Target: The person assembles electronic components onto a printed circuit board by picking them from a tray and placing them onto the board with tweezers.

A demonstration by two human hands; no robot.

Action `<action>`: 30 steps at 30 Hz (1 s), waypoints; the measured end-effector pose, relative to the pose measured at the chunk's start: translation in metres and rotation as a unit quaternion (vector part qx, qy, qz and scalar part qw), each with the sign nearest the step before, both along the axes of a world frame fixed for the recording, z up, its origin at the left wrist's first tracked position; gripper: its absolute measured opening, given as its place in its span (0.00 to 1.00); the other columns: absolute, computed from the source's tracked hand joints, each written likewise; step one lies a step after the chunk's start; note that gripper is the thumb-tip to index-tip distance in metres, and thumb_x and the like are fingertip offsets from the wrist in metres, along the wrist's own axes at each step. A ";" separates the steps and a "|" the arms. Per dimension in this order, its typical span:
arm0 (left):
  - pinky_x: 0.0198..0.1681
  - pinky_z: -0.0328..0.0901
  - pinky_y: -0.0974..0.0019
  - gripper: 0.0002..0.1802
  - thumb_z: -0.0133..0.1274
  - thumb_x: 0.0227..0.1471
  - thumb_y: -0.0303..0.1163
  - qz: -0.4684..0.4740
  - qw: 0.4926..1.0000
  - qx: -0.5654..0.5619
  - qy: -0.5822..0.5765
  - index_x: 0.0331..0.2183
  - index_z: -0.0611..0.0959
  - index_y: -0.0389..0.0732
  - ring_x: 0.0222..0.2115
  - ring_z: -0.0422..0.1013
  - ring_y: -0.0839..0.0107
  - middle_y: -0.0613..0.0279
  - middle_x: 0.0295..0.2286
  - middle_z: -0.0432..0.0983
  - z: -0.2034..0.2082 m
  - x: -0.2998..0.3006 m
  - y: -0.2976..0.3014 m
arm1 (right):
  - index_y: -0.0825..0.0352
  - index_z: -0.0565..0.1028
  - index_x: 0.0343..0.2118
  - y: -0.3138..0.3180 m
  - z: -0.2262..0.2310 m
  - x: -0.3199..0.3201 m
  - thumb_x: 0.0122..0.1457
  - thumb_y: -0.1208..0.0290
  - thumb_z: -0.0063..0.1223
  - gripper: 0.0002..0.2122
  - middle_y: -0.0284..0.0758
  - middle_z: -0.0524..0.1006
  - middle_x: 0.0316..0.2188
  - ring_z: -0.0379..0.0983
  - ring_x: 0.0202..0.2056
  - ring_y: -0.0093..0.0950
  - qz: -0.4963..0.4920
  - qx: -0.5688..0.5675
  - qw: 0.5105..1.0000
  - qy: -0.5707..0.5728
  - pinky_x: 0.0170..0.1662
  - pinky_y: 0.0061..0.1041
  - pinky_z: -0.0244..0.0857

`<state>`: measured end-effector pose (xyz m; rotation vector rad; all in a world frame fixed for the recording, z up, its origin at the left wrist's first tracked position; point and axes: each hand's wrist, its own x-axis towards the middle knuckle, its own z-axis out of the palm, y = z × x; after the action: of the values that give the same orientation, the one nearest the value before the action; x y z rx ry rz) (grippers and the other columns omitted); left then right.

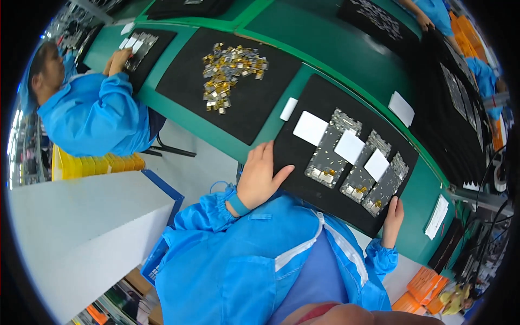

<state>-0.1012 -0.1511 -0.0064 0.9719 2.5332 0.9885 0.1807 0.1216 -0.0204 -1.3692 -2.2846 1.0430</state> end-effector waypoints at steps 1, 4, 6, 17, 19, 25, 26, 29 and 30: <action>0.52 0.61 0.55 0.37 0.57 0.52 0.43 -0.011 1.000 0.014 -0.014 0.53 0.65 0.25 0.47 0.64 0.45 0.38 0.47 0.66 -0.003 -0.007 -0.003 | 0.75 0.70 0.46 -0.001 -0.005 0.004 0.67 0.63 0.42 0.17 0.39 0.75 0.37 0.69 0.38 0.26 -0.021 0.006 1.000 0.012 0.45 0.26 0.63; 0.49 0.64 0.56 0.38 0.58 0.50 0.44 -0.022 0.993 0.076 -0.090 0.53 0.66 0.25 0.45 0.68 0.47 0.39 0.45 0.69 -0.012 -0.029 -0.006 | 0.75 0.70 0.46 0.005 -0.019 0.012 0.68 0.62 0.41 0.17 0.38 0.75 0.38 0.69 0.39 0.25 -0.039 0.012 0.999 0.031 0.46 0.24 0.62; 0.48 0.65 0.57 0.38 0.59 0.50 0.44 -0.025 0.980 0.126 -0.152 0.52 0.67 0.26 0.44 0.70 0.49 0.40 0.44 0.71 -0.019 -0.035 0.000 | 0.74 0.71 0.47 0.012 -0.020 0.014 0.67 0.61 0.41 0.18 0.37 0.75 0.40 0.69 0.40 0.24 -0.057 -0.072 0.995 0.031 0.47 0.23 0.62; 0.41 0.68 0.68 0.26 0.59 0.50 0.37 0.000 0.798 0.340 -0.498 0.45 0.72 0.29 0.38 0.72 0.70 0.55 0.37 0.75 -0.048 -0.042 0.015 | 0.73 0.71 0.48 -0.002 -0.020 0.000 0.67 0.56 0.40 0.22 0.35 0.74 0.43 0.69 0.43 0.26 -0.163 -0.084 0.972 0.150 0.50 0.23 0.61; 0.47 0.65 0.70 0.31 0.60 0.50 0.34 -0.015 0.748 0.331 -0.575 0.51 0.69 0.28 0.45 0.69 0.71 0.55 0.44 0.72 -0.047 -0.047 0.014 | 0.74 0.72 0.45 -0.003 -0.017 0.004 0.67 0.56 0.40 0.21 0.36 0.74 0.41 0.68 0.41 0.25 -0.134 -0.054 0.982 0.118 0.48 0.24 0.61; 0.47 0.65 0.69 0.32 0.57 0.54 0.39 -0.083 0.844 0.263 -0.460 0.52 0.67 0.28 0.44 0.69 0.72 0.54 0.44 0.72 -0.037 -0.060 0.018 | 0.76 0.74 0.40 -0.001 -0.028 -0.005 0.67 0.54 0.40 0.23 0.37 0.77 0.36 0.69 0.36 0.23 -0.121 -0.029 0.982 0.141 0.45 0.23 0.63; 0.47 0.65 0.70 0.32 0.57 0.54 0.39 -0.103 0.865 0.221 -0.439 0.53 0.67 0.27 0.45 0.69 0.72 0.55 0.45 0.72 -0.034 -0.068 0.018 | 0.76 0.74 0.40 -0.002 -0.030 -0.008 0.66 0.53 0.41 0.24 0.37 0.77 0.36 0.69 0.36 0.23 -0.122 -0.023 0.979 0.160 0.45 0.23 0.63; 0.47 0.65 0.71 0.36 0.61 0.50 0.38 -0.111 0.839 0.255 -0.467 0.53 0.67 0.27 0.44 0.69 0.73 0.55 0.43 0.73 -0.048 -0.074 0.016 | 0.76 0.72 0.42 -0.006 -0.019 -0.017 0.66 0.52 0.41 0.24 0.38 0.76 0.38 0.69 0.38 0.24 -0.116 -0.069 0.978 0.159 0.46 0.23 0.62; 0.46 0.66 0.70 0.34 0.64 0.47 0.35 -0.088 0.837 0.230 -0.489 0.50 0.68 0.29 0.43 0.70 0.72 0.57 0.41 0.73 -0.064 -0.077 0.020 | 0.77 0.72 0.43 -0.007 -0.018 -0.013 0.66 0.52 0.41 0.25 0.39 0.76 0.38 0.69 0.38 0.25 -0.124 -0.069 0.980 0.141 0.46 0.24 0.62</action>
<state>-0.1781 -0.1310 -0.0705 0.5339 1.3607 1.5486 0.1681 0.1151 -0.0389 -1.4104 -1.8174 1.2385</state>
